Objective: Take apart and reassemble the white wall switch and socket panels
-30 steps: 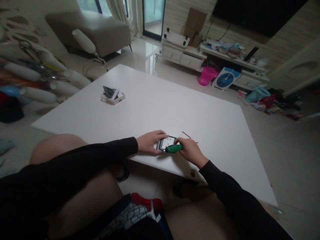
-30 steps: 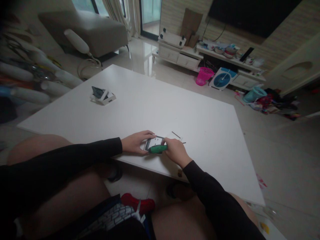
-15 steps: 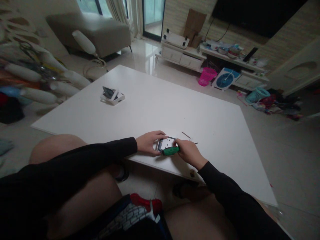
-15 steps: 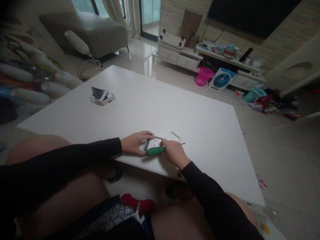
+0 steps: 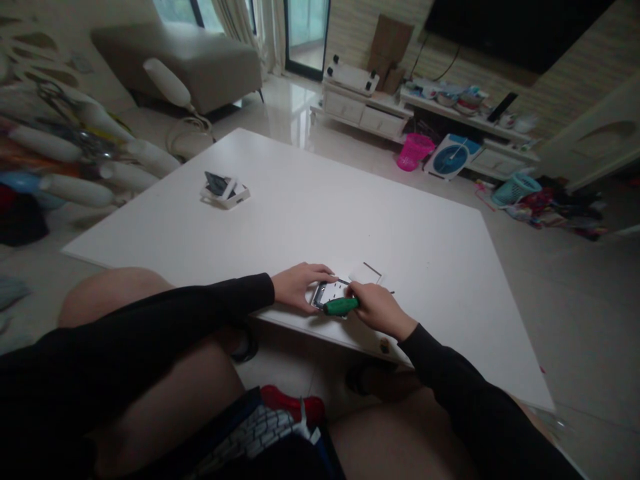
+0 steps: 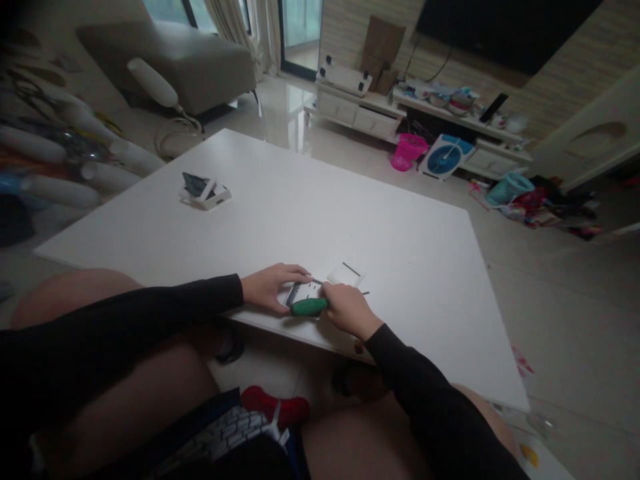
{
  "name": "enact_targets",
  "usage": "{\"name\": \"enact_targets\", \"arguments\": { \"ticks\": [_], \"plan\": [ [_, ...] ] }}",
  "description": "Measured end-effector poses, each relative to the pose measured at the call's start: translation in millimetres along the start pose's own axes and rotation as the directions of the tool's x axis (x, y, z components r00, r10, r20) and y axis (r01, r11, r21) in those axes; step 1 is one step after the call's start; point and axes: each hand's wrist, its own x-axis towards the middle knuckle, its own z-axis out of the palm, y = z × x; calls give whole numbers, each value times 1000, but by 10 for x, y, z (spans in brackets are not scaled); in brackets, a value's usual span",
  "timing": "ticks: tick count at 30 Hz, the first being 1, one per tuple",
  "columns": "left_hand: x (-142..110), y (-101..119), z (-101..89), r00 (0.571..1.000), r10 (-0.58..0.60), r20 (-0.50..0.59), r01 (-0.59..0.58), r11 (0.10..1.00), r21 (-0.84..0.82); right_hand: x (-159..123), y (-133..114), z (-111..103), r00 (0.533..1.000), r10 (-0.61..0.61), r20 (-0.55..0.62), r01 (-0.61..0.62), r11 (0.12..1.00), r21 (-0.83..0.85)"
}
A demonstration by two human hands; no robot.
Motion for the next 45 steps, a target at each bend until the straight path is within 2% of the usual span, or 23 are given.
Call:
{"name": "enact_targets", "arguments": {
  "ticks": [3, 9, 16, 28, 39, 45],
  "plan": [
    [3, 18, -2, 1000, -17, 9, 17, 1000, -1, -4, 2, -5, 1000, -10, 4, 10, 1000, 23],
    [7, 19, -5, 1000, -12, 6, 12, 1000, -21, -29, -55, -49, 999, -24, 23, 26, 993, -114],
    [11, 9, 1, 1000, -17, 16, 18, 999, -29, -14, -104, -32, 999, -46, 28, 50, 981, -185],
    [10, -2, 6, 1000, -8, 23, 8, 1000, -12, -46, -275, -48, 1000, -1, 7, 3, 964, -265],
    [10, -20, 32, 1000, -12, 16, 12, 1000, -16, -45, -289, -101, 999, -38, 3, 37, 971, -237],
    [21, 4, 13, 999, -17, 41, 17, 1000, -9, -48, -289, -113, 1000, -13, -9, 11, 974, -226]
  ]
}}
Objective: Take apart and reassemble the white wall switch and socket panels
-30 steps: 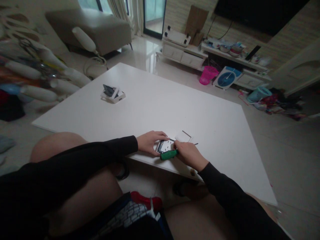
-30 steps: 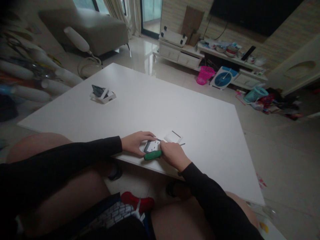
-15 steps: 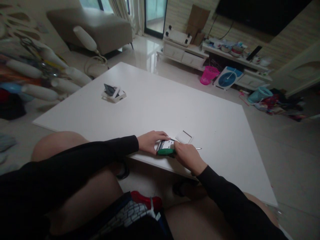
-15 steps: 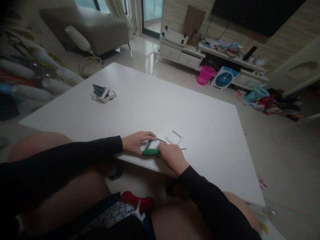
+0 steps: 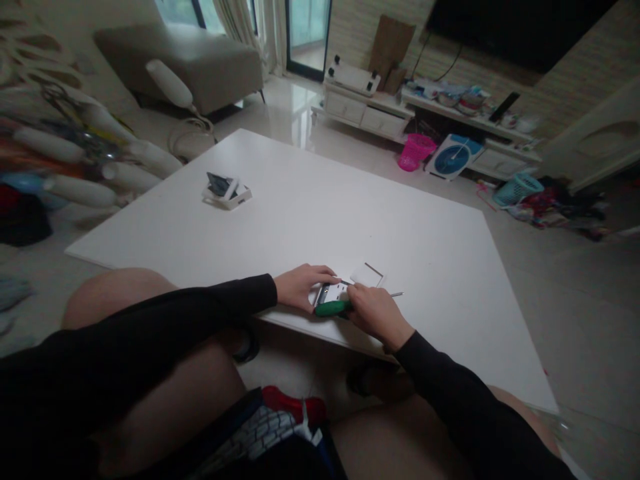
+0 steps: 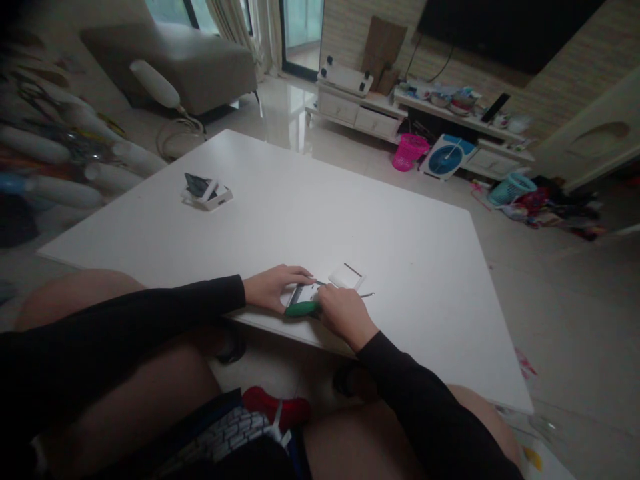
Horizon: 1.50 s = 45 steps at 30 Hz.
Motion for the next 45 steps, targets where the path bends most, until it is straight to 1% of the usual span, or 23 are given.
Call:
{"name": "enact_targets", "arguments": {
  "ticks": [5, 8, 13, 16, 20, 25, 31, 35, 39, 45],
  "plan": [
    [-12, 16, -7, 1000, -27, -5, 27, 999, 16, -10, -42, 0, 1000, 5, 19, -4, 999, -40],
    [-21, 14, -6, 1000, -24, -6, 24, 1000, 15, -13, -65, 24, 1000, 16, 15, -15, 998, -63],
    [-30, -12, 11, 999, -37, -3, 37, 999, 34, 9, -32, 124, 998, -64, -17, 62, 994, -86],
    [-43, -41, 27, 1000, -29, -3, 29, 999, 15, 39, 4, 166, 996, -82, -47, 79, 995, -66],
    [-58, -70, 45, 999, -35, -18, 36, 999, 30, 48, 17, 157, 992, -98, -81, 96, 995, -37],
    [-60, -85, 59, 999, -28, -23, 29, 999, 22, 33, -17, 153, 995, -56, -82, 53, 998, -44],
    [-56, -74, 54, 999, -39, -6, 39, 998, 45, 54, -29, 201, 995, -54, -82, 49, 997, -54],
    [-61, -64, 52, 998, -65, 8, 64, 997, 44, 47, -40, 144, 997, -57, -60, 56, 998, -21],
    [-72, -78, 68, 999, -48, -9, 48, 998, 30, 30, -69, 86, 999, -25, -39, 25, 1000, 12],
    [-73, -101, 74, 999, -44, -4, 44, 998, 52, 26, -61, 85, 1000, -2, -20, 2, 999, 34]
  ]
}}
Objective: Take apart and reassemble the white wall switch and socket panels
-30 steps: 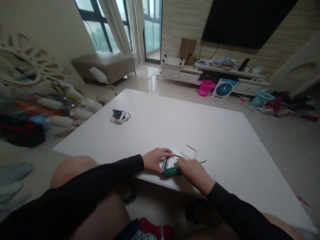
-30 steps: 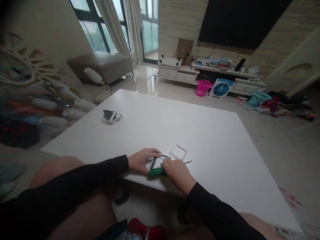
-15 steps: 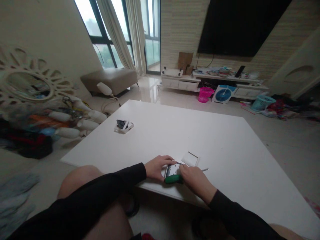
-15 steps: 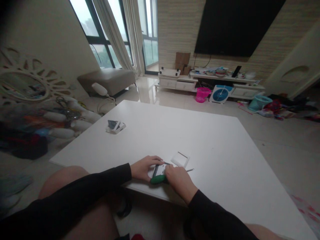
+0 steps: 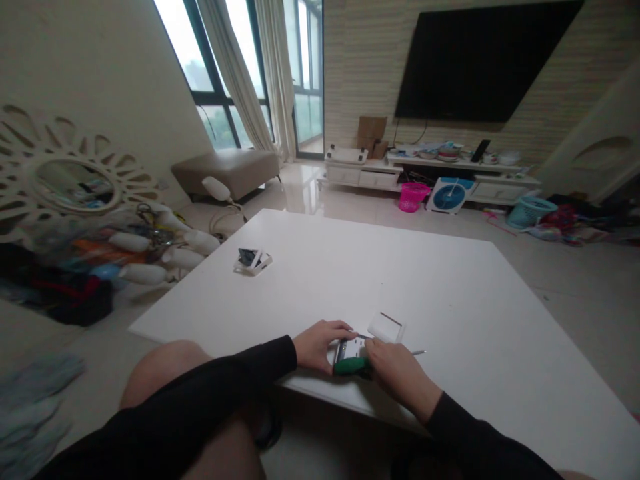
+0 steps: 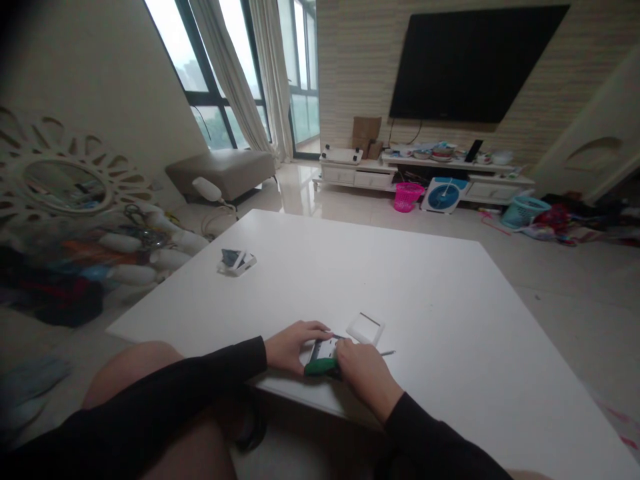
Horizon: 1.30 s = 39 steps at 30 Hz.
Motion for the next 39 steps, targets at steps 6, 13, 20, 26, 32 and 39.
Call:
{"name": "enact_targets", "arguments": {
  "ticks": [6, 13, 20, 26, 32, 39],
  "plan": [
    [13, 37, -24, 999, -28, 17, 28, 999, 17, 2, 36, 20, 1000, -24, 7, 24, 1000, -12],
    [13, 63, -27, 1000, -30, 10, 29, 999, 21, 19, 56, 53, 996, -85, -24, 84, 995, -59],
    [9, 35, -19, 1000, -18, 17, 18, 1000, 19, 32, 55, 56, 997, -76, -23, 76, 997, -19],
    [23, 60, -32, 999, -29, 20, 29, 1000, 3, 44, 74, 94, 995, -89, -48, 92, 994, 55],
    [25, 103, -54, 998, -46, 34, 45, 999, 28, 41, 61, 99, 993, -100, -55, 104, 992, 71],
    [27, 87, -44, 999, -22, 40, 21, 1000, 17, 13, 55, 51, 995, -87, -47, 92, 988, 121]
  ]
}}
